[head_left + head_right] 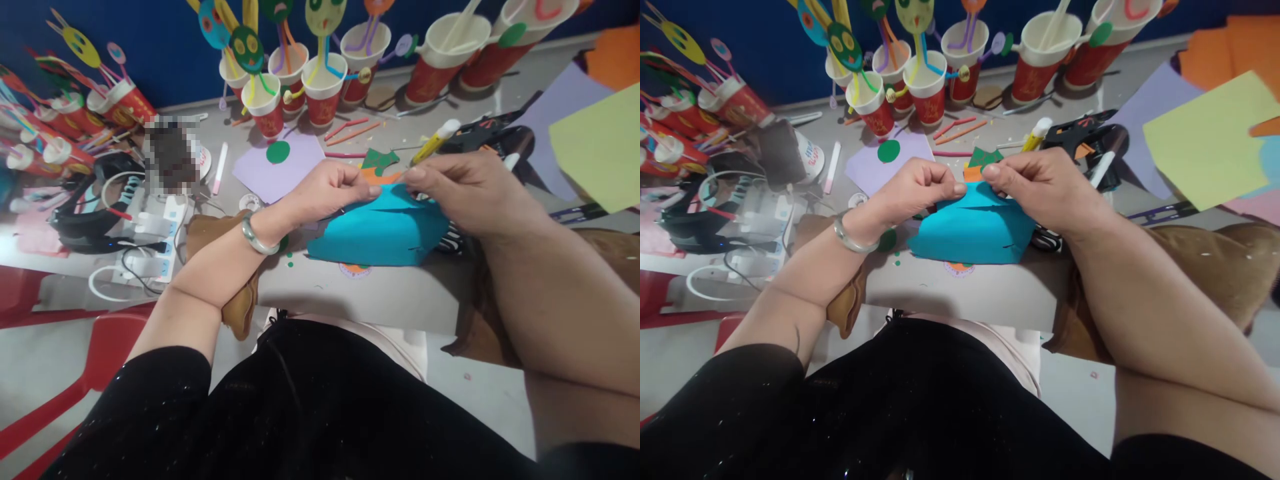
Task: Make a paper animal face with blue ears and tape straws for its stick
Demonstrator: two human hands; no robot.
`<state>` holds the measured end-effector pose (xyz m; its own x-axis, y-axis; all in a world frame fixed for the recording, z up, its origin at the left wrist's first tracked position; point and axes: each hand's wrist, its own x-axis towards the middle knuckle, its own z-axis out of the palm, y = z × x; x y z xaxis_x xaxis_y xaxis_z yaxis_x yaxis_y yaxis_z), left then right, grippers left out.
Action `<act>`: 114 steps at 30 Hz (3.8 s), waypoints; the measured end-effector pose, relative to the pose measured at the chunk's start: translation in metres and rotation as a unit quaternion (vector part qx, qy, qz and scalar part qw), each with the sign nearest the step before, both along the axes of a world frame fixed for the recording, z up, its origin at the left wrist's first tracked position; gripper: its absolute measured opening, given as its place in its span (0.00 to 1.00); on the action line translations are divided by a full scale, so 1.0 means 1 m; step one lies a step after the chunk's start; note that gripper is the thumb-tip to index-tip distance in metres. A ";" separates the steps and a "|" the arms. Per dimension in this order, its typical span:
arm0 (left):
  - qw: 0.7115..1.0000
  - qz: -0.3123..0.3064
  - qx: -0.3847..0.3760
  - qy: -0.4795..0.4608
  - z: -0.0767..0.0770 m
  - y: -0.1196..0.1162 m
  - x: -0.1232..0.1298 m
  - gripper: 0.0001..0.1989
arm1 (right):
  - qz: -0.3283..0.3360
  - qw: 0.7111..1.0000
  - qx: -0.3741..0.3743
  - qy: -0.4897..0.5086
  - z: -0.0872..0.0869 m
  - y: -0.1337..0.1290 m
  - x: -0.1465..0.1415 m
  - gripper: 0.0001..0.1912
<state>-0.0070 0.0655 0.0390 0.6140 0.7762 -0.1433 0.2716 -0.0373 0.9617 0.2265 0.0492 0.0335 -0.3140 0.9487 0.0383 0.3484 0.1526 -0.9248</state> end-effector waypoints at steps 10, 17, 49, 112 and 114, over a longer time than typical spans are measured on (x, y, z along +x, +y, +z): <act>1.000 -0.022 -0.020 -0.009 0.004 0.002 0.002 0.23 | 0.031 0.998 -0.047 -0.014 0.001 -0.003 -0.001 0.30; 0.999 -0.030 0.032 -0.003 -0.002 -0.001 0.002 0.25 | 0.069 0.995 0.005 -0.077 0.008 -0.002 0.000 0.37; 1.000 0.012 -0.010 0.001 0.017 -0.004 0.001 0.25 | 0.036 0.999 -0.014 -0.019 0.013 -0.003 0.001 0.33; 1.000 -0.005 -0.025 -0.003 0.011 -0.001 -0.005 0.16 | 0.067 0.996 -0.013 -0.051 0.016 -0.007 0.001 0.31; 0.999 -0.012 -0.030 -0.005 0.010 0.000 -0.006 0.19 | 0.067 0.997 -0.012 -0.049 0.016 -0.008 0.001 0.30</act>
<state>-0.0130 0.0652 0.0494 0.6344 0.7510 -0.1831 0.2625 0.0135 0.9648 0.2279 0.0416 0.0495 -0.4390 0.8983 -0.0197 0.4143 0.1829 -0.8916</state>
